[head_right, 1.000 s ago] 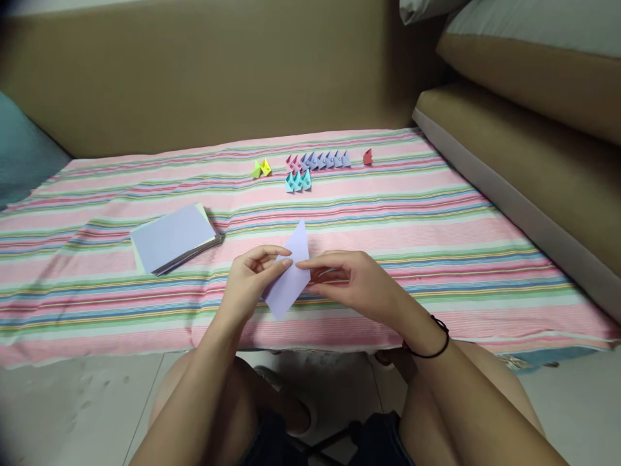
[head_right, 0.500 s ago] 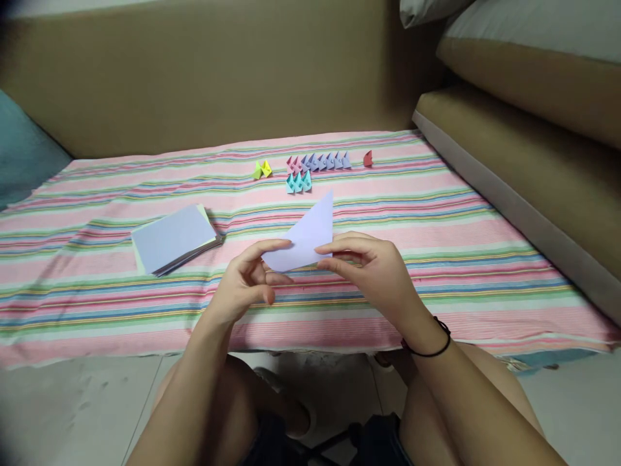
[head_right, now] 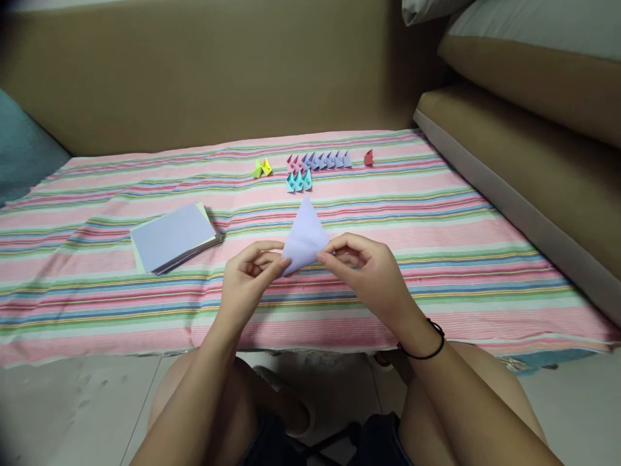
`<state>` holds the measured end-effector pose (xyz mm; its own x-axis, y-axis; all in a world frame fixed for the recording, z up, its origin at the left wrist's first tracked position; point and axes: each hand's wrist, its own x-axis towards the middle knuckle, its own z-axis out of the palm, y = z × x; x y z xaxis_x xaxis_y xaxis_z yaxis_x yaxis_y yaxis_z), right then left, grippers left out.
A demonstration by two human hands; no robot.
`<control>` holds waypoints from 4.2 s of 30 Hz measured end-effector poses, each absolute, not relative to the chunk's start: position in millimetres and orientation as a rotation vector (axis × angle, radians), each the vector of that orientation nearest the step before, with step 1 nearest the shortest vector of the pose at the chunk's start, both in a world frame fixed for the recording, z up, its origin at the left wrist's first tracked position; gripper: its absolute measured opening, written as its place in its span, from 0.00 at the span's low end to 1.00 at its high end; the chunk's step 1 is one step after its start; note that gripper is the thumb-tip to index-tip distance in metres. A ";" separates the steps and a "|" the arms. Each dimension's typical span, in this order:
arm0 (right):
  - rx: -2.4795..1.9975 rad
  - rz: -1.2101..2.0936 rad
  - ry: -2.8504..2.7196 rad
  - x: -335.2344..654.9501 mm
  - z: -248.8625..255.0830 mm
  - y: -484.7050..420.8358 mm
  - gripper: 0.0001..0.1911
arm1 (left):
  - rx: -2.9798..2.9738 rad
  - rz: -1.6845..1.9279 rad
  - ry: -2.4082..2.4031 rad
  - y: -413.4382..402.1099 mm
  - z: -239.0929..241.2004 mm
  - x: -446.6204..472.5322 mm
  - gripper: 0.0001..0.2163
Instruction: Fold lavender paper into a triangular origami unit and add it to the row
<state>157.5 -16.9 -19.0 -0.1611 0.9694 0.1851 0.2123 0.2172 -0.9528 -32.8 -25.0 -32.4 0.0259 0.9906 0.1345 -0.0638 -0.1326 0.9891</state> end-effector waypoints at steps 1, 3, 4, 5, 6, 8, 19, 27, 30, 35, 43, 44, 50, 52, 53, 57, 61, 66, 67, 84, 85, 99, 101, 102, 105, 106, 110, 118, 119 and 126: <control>-1.145 1.045 -1.566 157.1 -19.6 -16.9 0.08 | 1.229 1.299 1.065 -24.7 -32.2 -32.4 0.16; -1.139 1.054 -1.560 156.7 -20.3 -16.8 0.09 | 1.171 1.270 1.064 -23.9 -32.5 -31.7 0.23; -1.138 1.055 -1.562 156.6 -20.4 -16.8 0.09 | 1.155 1.256 1.067 -23.5 -32.9 -31.3 0.23; -1.141 1.052 -1.564 156.5 -20.4 -16.8 0.09 | 1.143 1.243 1.065 -23.2 -33.4 -30.8 0.21; -1.147 1.048 -1.566 156.4 -20.3 -16.9 0.09 | 1.132 1.233 1.060 -23.0 -34.1 -30.1 0.18; -1.156 1.043 -1.565 156.2 -20.3 -17.3 0.08 | 1.114 1.222 1.052 -23.5 -35.4 -28.4 0.14; -1.049 1.241 -1.373 149.5 -26.9 -20.3 0.10 | 1.146 1.204 1.080 -34.1 -32.9 -19.5 0.09; -1.046 1.276 -1.384 146.6 -20.9 -26.3 0.10 | 1.026 1.261 0.992 -36.6 -32.6 -15.3 0.14; -1.056 1.283 -1.385 146.0 -21.3 -27.0 0.09 | 1.007 1.318 0.990 -37.9 -32.7 -13.2 0.13; -1.059 1.273 -1.379 144.7 -22.1 -27.5 0.08 | 0.961 1.327 1.068 -39.4 -32.4 -11.3 0.09; -1.067 1.277 -1.351 143.5 -22.2 -28.4 0.09 | 0.952 1.315 1.077 -39.2 -32.9 -11.4 0.10; -1.069 1.271 -1.355 143.6 -22.2 -28.3 0.09 | 0.950 1.313 1.080 -39.2 -33.0 -11.4 0.10; -1.061 1.260 -1.346 142.8 -21.1 -29.0 0.10 | 0.938 1.311 1.067 -38.7 -34.6 -12.1 0.10; -1.061 1.285 -1.302 142.4 -21.1 -28.9 0.15 | 0.946 1.315 1.049 -38.5 -35.4 -12.4 0.10; -1.060 1.300 -1.278 142.3 -21.6 -28.6 0.18 | 0.951 1.320 1.043 -38.5 -35.9 -12.6 0.10; -1.070 1.378 -1.260 142.2 -25.8 -26.5 0.13 | 0.957 1.357 1.046 -38.2 -38.1 -13.0 0.10; -1.122 1.437 -1.234 142.3 -29.8 -25.6 0.09 | 0.956 1.368 1.055 -37.9 -40.4 -13.2 0.10; -1.136 1.465 -1.195 144.4 -29.1 -25.3 0.10 | 0.928 1.333 1.088 -36.9 -41.4 -13.9 0.11; -1.139 1.475 -1.196 145.2 -28.4 -24.9 0.10 | 0.921 1.337 1.094 -36.6 -41.3 -14.1 0.11; -1.174 1.467 -1.184 149.6 -22.9 -22.5 0.09 | 0.947 1.383 1.093 -32.4 -40.2 -18.1 0.12; -1.171 1.478 -1.183 149.7 -22.1 -22.5 0.09 | 0.946 1.383 1.094 -32.2 -40.3 -18.1 0.12; -1.152 1.496 -1.184 150.5 -22.1 -20.3 0.09 | 0.945 1.372 1.066 -31.4 -41.3 -17.4 0.12; -1.146 1.472 -1.139 148.8 -23.2 -20.7 0.08 | 0.948 1.372 1.053 -31.4 -41.6 -17.3 0.12; -1.144 1.467 -1.126 148.2 -23.4 -20.8 0.08 | 0.950 1.372 1.052 -31.3 -41.7 -17.3 0.12; -1.137 1.477 -1.115 147.7 -22.2 -21.4 0.08 | 0.947 1.374 1.067 -30.8 -41.7 -17.7 0.12; -1.133 1.486 -1.115 147.9 -21.4 -21.6 0.08 | 0.944 1.374 1.074 -30.6 -41.6 -18.0 0.12; -1.092 1.523 -1.100 147.9 -19.5 -22.4 0.07 | 0.927 1.378 1.087 -29.9 -41.6 -18.6 0.12; -1.079 1.550 -1.109 150.7 -20.3 -20.9 0.10 | 0.969 1.391 1.113 -30.3 -41.7 -18.8 0.12; -1.080 1.538 -1.137 151.3 -20.5 -20.4 0.11 | 0.992 1.383 1.128 -30.8 -41.3 -19.0 0.12; -1.114 1.363 -1.484 147.9 -31.7 -16.8 0.12 | 1.144 1.159 1.160 -34.5 -41.0 -16.9 0.13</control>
